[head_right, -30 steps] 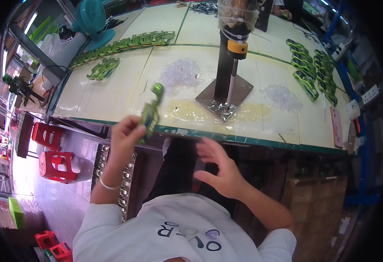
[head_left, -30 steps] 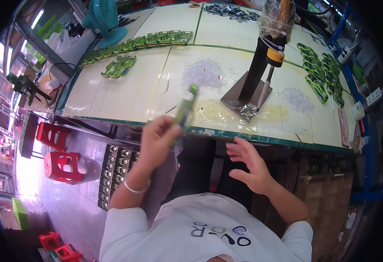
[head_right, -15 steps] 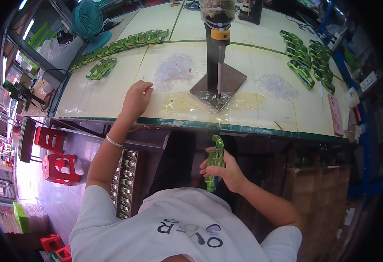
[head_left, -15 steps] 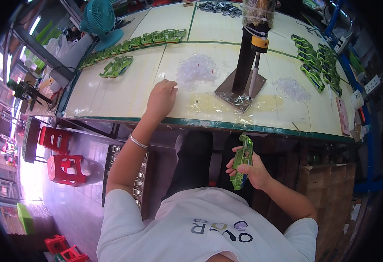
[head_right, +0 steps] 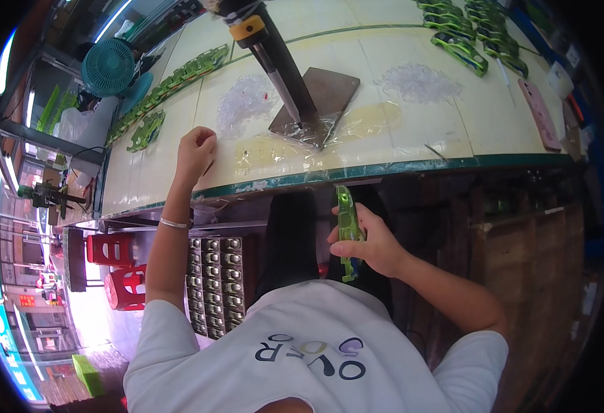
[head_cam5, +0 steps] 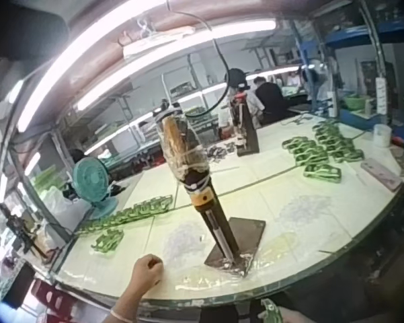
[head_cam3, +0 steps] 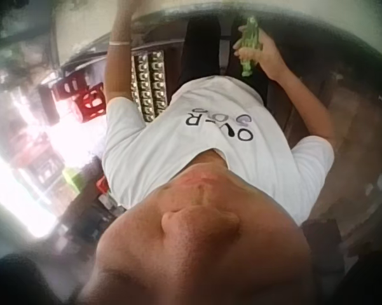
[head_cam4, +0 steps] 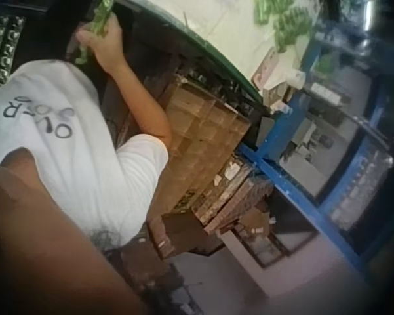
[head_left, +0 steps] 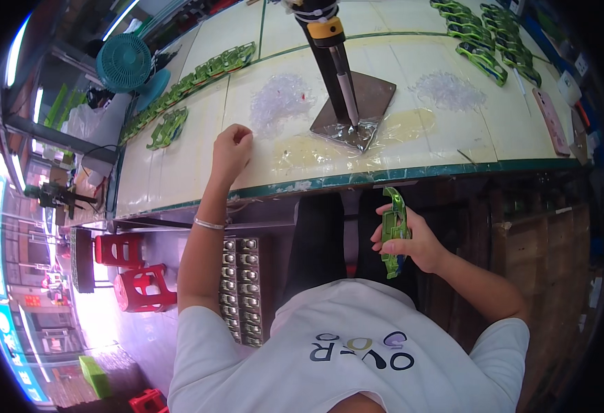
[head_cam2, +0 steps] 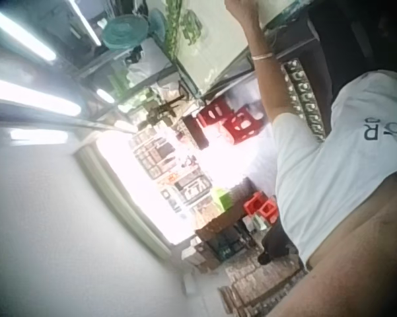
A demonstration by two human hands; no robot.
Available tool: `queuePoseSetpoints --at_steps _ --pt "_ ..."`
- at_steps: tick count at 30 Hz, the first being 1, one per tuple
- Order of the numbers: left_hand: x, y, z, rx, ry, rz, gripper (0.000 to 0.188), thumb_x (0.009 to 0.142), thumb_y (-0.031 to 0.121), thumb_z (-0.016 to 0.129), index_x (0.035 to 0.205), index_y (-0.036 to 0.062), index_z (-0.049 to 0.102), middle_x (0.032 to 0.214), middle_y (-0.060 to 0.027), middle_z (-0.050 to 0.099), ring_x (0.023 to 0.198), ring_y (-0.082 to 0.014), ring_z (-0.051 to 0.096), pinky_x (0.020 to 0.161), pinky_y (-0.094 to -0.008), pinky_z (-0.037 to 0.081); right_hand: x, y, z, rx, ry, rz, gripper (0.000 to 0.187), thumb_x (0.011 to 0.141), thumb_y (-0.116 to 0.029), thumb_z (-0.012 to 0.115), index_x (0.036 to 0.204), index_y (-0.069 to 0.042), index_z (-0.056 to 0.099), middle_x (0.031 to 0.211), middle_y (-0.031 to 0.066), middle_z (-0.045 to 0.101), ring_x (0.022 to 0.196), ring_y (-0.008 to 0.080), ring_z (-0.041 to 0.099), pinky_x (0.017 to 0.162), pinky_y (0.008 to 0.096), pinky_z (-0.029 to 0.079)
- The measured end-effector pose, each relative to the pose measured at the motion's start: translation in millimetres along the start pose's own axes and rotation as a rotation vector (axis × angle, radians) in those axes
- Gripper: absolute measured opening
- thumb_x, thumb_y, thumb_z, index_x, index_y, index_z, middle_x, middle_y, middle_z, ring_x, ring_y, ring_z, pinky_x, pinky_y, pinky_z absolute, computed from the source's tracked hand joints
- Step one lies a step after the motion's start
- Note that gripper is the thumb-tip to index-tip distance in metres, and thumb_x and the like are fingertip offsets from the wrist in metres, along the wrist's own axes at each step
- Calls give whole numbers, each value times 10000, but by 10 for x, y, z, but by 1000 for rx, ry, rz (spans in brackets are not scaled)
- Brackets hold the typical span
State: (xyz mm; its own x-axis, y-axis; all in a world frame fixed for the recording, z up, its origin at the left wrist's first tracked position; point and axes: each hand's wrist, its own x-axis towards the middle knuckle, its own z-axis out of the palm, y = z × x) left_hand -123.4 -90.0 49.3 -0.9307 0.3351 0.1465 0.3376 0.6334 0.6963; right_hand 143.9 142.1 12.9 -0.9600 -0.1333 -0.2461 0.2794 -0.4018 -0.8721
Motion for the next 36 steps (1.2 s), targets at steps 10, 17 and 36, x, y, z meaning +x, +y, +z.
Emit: queuePoseSetpoints --at_steps 10,17,36 --pt "-1228 902 282 -831 -219 48 190 758 -31 560 946 -51 578 733 -51 561 662 -102 520 608 -213 424 -22 -35 -71 -764 237 -430 657 575 -238 730 1112 -20 423 801 117 561 679 214 581 626 299 464" --pt "-1456 1230 607 -475 -189 613 283 652 -48 655 929 -12 605 759 -68 505 667 -137 483 572 -228 393 -90 -122 -31 -1002 326 -554 627 553 -219 725 1082 -39 440 781 88 556 671 236 580 610 324 469" --pt "-1562 1201 747 151 -125 879 476 638 56 671 1084 -27 525 671 -64 484 586 -207 462 514 -305 368 -93 -117 -33 -1021 362 -527 574 534 -209 708 1029 -41 469 714 79 551 632 238 579 543 326 462"
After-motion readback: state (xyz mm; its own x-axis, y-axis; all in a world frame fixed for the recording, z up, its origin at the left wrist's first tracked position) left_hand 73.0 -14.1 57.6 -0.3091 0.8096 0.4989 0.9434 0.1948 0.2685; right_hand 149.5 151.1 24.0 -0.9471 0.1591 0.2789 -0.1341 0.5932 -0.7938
